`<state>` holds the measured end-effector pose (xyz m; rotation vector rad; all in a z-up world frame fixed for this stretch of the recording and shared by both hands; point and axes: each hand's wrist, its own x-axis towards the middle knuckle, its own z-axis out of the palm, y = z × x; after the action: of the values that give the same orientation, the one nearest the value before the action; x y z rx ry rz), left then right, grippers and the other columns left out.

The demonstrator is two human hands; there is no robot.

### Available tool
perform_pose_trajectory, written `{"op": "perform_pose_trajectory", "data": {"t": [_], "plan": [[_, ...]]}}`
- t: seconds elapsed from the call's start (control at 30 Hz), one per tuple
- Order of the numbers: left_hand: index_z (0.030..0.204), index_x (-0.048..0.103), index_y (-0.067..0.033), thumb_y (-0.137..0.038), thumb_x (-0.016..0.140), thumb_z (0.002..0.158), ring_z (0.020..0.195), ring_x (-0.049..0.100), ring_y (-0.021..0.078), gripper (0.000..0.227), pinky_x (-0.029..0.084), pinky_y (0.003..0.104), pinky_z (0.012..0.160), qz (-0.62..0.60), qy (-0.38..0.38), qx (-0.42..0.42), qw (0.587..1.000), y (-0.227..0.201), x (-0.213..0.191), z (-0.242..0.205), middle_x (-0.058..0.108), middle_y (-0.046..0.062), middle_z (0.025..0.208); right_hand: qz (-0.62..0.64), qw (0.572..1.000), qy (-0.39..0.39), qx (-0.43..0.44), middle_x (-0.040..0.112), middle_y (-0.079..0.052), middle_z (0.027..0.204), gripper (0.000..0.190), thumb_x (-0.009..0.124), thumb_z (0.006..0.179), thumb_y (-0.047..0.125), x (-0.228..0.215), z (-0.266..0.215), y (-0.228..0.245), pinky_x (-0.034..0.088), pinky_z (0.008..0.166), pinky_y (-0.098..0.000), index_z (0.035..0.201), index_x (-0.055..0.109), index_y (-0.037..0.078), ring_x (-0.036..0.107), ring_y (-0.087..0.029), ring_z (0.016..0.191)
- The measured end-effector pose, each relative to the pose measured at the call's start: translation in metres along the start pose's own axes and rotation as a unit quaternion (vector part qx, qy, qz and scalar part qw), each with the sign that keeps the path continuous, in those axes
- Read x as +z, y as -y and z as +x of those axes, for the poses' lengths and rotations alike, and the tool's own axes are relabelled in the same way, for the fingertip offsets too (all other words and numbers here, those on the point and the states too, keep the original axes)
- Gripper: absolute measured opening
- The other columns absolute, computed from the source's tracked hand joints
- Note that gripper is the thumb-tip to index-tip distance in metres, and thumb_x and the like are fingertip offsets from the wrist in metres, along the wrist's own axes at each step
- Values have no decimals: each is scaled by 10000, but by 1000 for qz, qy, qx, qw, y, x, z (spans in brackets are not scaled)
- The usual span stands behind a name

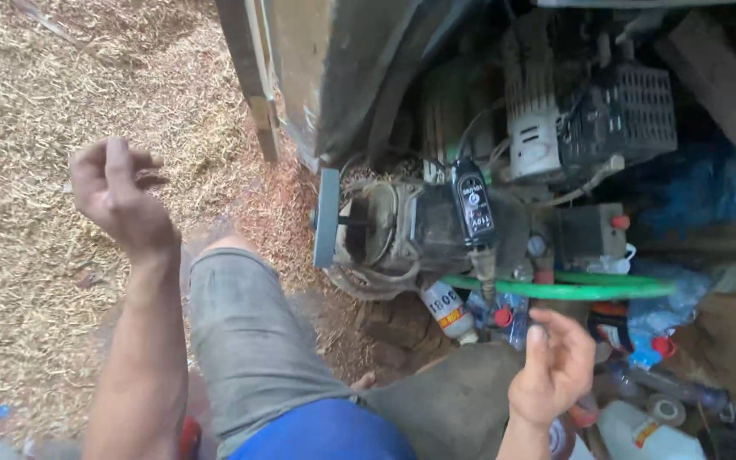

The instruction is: The person crouches by a bench grinder, holds its power plug and an inline switch, and connects the plug to the cord. They press the switch, rest a hand on the grinding wheel, and wait beside the machine as it runs.

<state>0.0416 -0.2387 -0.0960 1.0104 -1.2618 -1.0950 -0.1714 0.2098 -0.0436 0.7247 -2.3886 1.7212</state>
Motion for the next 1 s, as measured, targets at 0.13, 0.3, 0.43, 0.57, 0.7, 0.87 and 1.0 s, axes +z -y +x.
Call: {"op": "perform_pose_trajectory", "data": {"t": [0.13, 0.3, 0.43, 0.57, 0.7, 0.87, 1.0], "plan": [[1000, 556, -57, -354, 557, 1115, 770, 651, 168, 319, 548, 322, 671, 85, 6, -129, 988, 106, -35, -38, 650, 85, 858, 29, 999, -23, -6, 667, -122, 1219, 236, 625, 1033, -2, -6, -4, -7, 497, 1099, -334, 1258, 557, -23, 644, -173, 1107], [1242, 745, -143, -580, 658, 894, 1143, 663, 374, 565, 477, 488, 1017, 483, 271, -194, 810, 154, -38, -92, 722, 168, 1207, 34, 998, -43, 12, 679, -115, 1188, 195, 608, 1038, -1, 4, -30, -21, 498, 1043, -306, 1228, 572, -25, 641, -158, 1115], [1266, 740, -178, -543, 633, 888, 1177, 674, 344, 536, 486, 456, 1049, 482, 280, -217, 801, 137, -29, -90, 734, 138, 1236, 51, 998, 30, 37, 683, -114, 1165, 159, 611, 1021, -4, 36, -59, -29, 504, 1025, -309, 1178, 612, -32, 644, -166, 1097], [1256, 743, -191, -479, 616, 877, 1178, 666, 336, 492, 471, 446, 1056, 488, 289, -225, 792, 134, -26, -89, 730, 121, 1237, 70, 988, 102, 88, 687, -104, 1153, 169, 621, 997, 2, 67, -79, -42, 500, 1002, -300, 1163, 632, -32, 643, -166, 1092], [1265, 731, -203, -466, 607, 865, 1170, 667, 328, 494, 466, 441, 1056, 494, 289, -239, 784, 128, -24, -85, 730, 106, 1237, 70, 982, 135, 111, 693, -82, 1140, 194, 633, 983, 25, 82, -81, -47, 509, 964, -286, 1173, 636, -18, 648, -139, 1054], [1251, 740, -209, -452, 616, 857, 1162, 668, 332, 479, 469, 438, 1053, 494, 290, -248, 781, 117, -20, -83, 737, 109, 1220, 43, 984, 136, 110, 693, -70, 1115, 172, 640, 999, 44, 78, -80, -54, 505, 925, -273, 1163, 657, -5, 635, -122, 1003], [1229, 752, -199, -439, 617, 866, 1162, 673, 336, 456, 473, 431, 1057, 480, 294, -249, 788, 121, -21, -83, 747, 122, 1204, 21, 986, 128, 109, 689, -64, 1093, 165, 641, 1004, 52, 75, -83, -56, 502, 891, -269, 1158, 666, 1, 626, -119, 962]]}}
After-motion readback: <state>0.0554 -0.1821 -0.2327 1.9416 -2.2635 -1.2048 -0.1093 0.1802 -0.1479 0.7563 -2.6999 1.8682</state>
